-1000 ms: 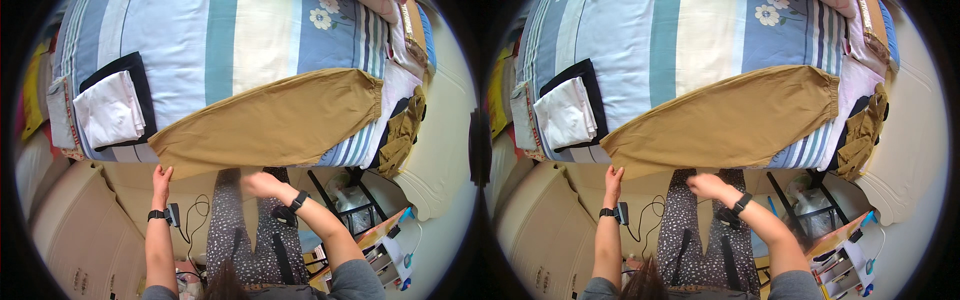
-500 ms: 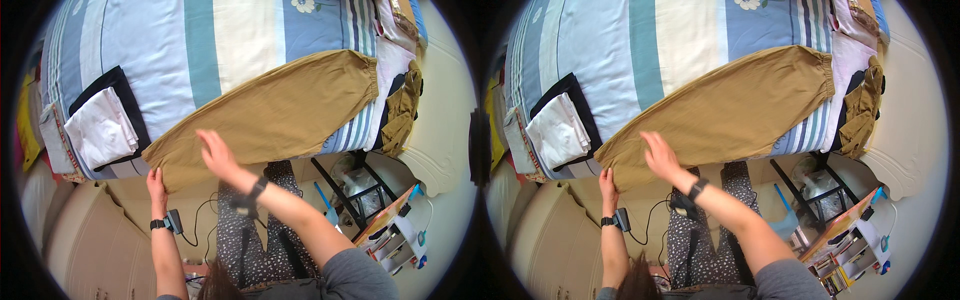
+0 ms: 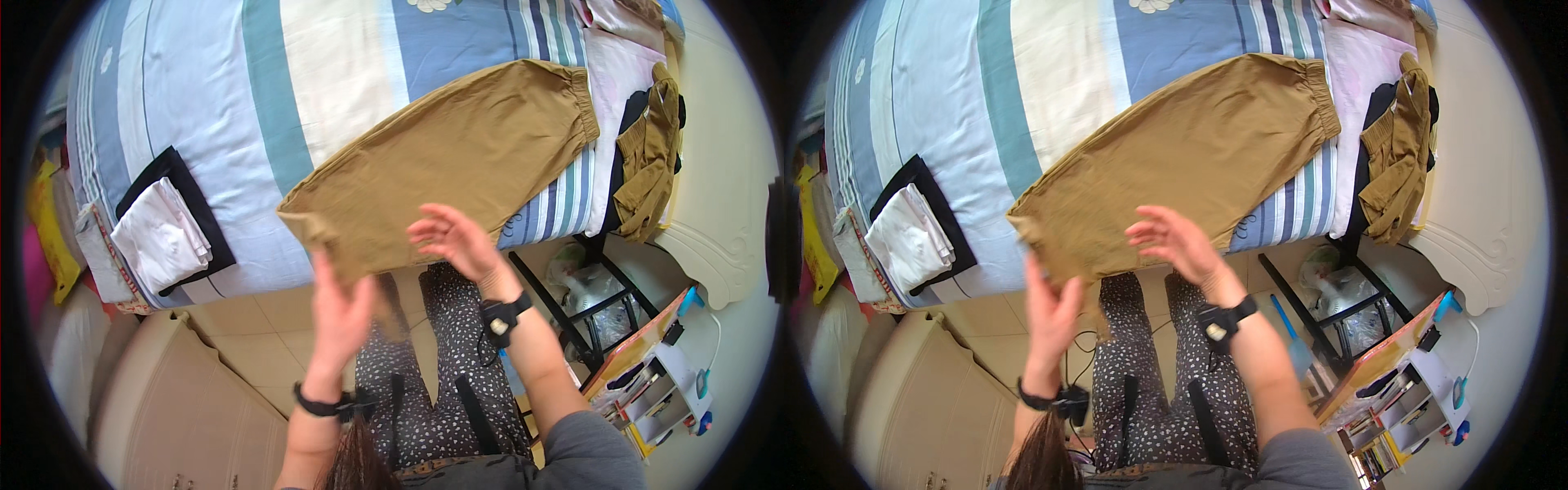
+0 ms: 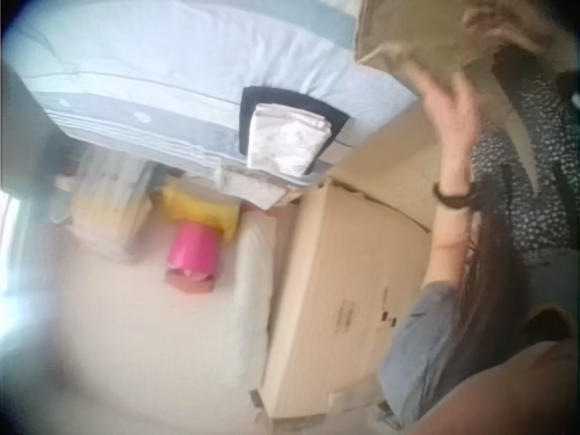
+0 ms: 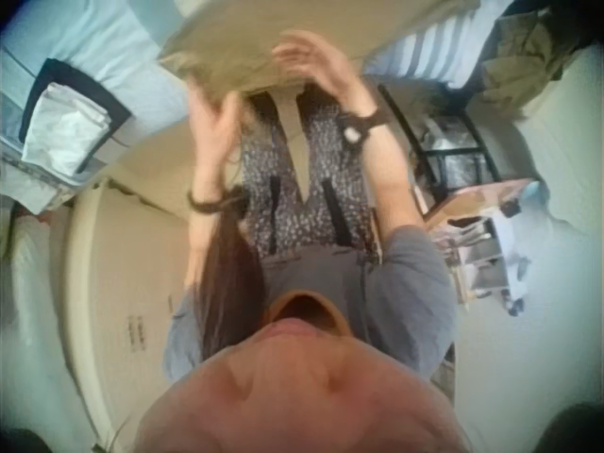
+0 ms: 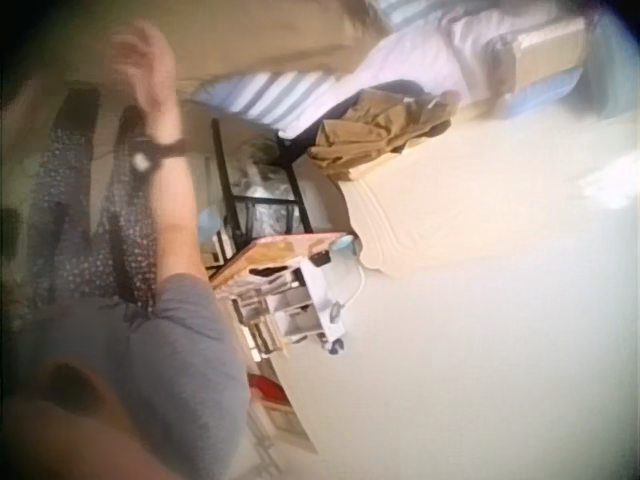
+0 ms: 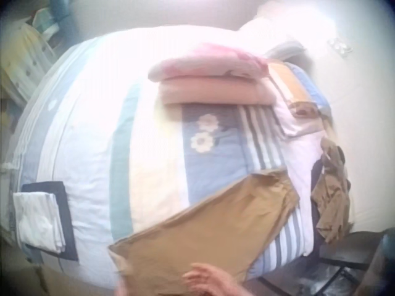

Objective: Folding a white button-down shirt and brown shorts on a bed.

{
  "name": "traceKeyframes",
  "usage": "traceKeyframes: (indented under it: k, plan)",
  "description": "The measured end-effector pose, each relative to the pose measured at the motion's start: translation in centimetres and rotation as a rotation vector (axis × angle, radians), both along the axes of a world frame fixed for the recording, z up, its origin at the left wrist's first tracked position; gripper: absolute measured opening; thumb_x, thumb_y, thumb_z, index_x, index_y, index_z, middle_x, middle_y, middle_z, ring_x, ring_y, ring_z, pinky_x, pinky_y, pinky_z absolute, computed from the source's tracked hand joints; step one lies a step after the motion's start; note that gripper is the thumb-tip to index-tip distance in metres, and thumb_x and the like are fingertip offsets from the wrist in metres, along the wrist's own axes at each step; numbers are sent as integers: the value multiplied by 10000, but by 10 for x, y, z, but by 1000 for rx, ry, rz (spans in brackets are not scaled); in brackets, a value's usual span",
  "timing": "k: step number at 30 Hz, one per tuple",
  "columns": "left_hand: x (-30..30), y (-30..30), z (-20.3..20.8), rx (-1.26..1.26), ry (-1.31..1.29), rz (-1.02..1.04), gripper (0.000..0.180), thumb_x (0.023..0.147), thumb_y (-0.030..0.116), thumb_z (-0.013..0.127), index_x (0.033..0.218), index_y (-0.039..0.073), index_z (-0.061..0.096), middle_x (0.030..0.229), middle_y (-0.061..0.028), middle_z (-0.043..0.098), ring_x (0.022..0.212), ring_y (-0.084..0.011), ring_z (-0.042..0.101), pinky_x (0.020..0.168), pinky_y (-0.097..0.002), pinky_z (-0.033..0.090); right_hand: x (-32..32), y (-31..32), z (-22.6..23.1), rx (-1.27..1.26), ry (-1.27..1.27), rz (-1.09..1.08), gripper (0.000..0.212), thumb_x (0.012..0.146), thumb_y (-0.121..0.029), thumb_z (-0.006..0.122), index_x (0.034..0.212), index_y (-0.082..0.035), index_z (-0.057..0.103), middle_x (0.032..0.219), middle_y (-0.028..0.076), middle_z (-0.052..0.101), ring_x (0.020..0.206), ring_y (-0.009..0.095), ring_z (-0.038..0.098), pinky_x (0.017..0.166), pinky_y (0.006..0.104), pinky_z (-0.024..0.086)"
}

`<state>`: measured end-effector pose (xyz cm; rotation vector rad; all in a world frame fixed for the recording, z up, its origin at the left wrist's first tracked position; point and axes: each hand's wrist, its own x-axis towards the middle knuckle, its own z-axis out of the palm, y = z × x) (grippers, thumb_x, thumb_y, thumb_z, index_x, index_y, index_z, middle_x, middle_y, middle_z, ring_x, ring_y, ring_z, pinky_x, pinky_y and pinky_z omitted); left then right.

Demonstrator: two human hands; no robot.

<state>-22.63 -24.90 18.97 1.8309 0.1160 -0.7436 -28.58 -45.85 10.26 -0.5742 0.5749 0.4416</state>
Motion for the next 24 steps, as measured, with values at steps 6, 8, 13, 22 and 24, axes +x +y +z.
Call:
traceKeyframes:
  k: [6, 8, 13, 22, 24]
  plan:
    - [-15, -81, -53, -149, 133, 2, 675, 899, 61, 444, 1428, 176, 39, 1147, -128, 510, 918, -178, 552, 800, -300, 455, -1, -72, -45, -191, 177, -88, 507, 899, -421, 458, 1289, -100, 412, 1006, 29, 563, 837, 106, 512, 788, 274, 421]
    - [-21, -56, -73, 151, -171, 27, 647, 866, 52, 490, 1414, 134, 156, 1191, -134, 495, 1042, -208, 505, 885, -348, 410, -3, -78, -52, -447, 141, 152, 472, 858, -267, 580, 1266, -81, 431, 1003, 35, 559, 848, 101, 518, 749, 259, 435]
    - [61, 15, -100, 359, -639, -187, 543, 757, 15, 603, 1267, 57, 420, 1233, -145, 465, 1154, -285, 431, 982, -358, 334, 8, -64, -72, -835, 141, 179, 455, 778, 2, 598, 1206, -28, 446, 835, -23, 509, 699, 25, 442, 604, 178, 385]
    - [122, 1, -121, 424, -629, -554, 619, 682, 31, 677, 1251, 81, 440, 1186, -135, 468, 1102, -289, 442, 915, -355, 394, 0, -73, -50, -898, -125, 31, 509, 739, 79, 485, 1229, -50, 445, 1223, 101, 505, 1126, 218, 494, 947, 319, 400]
    - [101, 10, -136, 472, -660, -303, 611, 720, 30, 670, 1272, 61, 411, 1129, -106, 495, 1014, -242, 484, 851, -325, 423, -4, -76, -63, -1023, -42, 75, 503, 746, 72, 488, 1229, -66, 449, 1207, 86, 523, 1058, 207, 529, 898, 325, 429]
